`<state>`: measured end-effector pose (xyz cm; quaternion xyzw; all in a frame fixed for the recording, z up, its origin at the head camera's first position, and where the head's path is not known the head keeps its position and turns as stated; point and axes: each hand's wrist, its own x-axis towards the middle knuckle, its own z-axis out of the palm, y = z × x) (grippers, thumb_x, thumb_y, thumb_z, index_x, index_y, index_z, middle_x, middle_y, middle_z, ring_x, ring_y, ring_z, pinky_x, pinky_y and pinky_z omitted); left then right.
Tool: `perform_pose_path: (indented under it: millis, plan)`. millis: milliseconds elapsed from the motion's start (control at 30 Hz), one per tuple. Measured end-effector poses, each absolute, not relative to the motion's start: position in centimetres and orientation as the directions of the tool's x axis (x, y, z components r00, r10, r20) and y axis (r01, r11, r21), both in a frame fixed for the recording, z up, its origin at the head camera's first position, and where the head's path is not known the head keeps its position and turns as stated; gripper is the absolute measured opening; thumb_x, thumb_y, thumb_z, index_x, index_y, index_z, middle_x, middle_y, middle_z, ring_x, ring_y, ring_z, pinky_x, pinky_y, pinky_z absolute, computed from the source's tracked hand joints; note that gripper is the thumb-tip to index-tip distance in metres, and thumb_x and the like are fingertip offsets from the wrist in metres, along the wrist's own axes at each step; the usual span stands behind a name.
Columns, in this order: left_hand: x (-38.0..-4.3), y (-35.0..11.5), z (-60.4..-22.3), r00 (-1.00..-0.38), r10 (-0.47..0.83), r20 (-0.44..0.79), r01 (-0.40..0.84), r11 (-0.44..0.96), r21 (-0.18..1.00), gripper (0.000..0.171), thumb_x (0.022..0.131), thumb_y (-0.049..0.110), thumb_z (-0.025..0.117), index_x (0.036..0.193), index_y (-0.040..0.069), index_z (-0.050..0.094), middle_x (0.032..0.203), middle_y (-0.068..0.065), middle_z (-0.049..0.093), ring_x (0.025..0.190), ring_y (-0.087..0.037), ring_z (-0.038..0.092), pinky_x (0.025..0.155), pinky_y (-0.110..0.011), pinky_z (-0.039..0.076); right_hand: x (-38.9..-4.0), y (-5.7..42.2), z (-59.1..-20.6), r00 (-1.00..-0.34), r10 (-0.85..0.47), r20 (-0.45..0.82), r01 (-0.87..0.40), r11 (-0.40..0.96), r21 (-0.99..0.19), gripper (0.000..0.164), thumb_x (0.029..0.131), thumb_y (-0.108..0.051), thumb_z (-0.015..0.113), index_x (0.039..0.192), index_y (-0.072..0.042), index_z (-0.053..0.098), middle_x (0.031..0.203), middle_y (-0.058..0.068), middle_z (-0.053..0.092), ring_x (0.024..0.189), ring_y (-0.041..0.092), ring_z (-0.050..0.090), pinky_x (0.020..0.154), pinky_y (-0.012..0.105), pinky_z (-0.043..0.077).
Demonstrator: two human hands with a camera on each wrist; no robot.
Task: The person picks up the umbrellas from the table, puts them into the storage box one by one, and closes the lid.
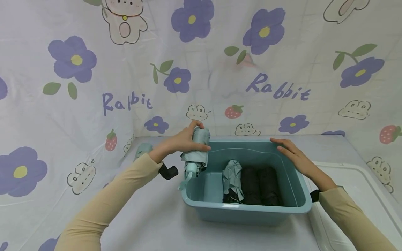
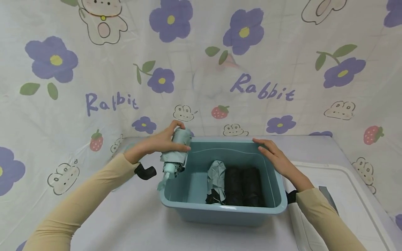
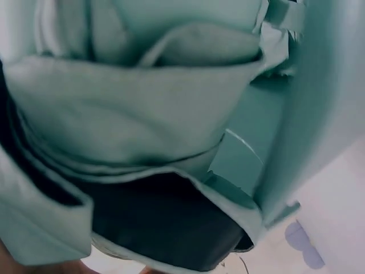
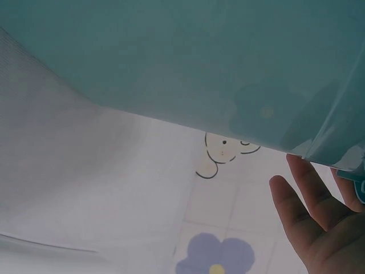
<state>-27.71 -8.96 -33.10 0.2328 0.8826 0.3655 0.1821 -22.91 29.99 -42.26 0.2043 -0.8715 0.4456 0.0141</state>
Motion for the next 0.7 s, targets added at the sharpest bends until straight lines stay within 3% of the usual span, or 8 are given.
perform_pose_path:
  millis: [267,700]
  plan:
    - [-27.3,-7.0,-33.4,-0.813,0.559,-0.166,0.293,0.638,0.712,0.066,0.077,0.040,0.072,0.121,0.025,0.024,0.115,-0.013,0.042,0.088,-0.027,0.053,0.067,-0.036,0.046,-22.9,30.0,-42.4,-0.921,-0.339,0.194,-0.355,0.522,-0.775,0.045,0.102,-0.026,0.033,0.142,-0.005,0.033,0.145,0.022,0.027,0.132,0.044,0.021,0.098,0.069,0.016]
    - [-26.7,-4.8,-35.4,-0.739,0.619,-0.266,0.270,0.634,0.725,0.065,0.079,0.036,0.071,0.120,0.020,0.023,0.106,-0.014,0.046,0.082,-0.024,0.052,0.066,-0.032,0.043,-22.9,30.1,-42.3,-0.917,-0.339,0.208,-0.366,0.512,-0.777,0.044,0.102,-0.025,0.033,0.141,-0.004,0.035,0.143,0.022,0.028,0.131,0.045,0.022,0.098,0.070,0.016]
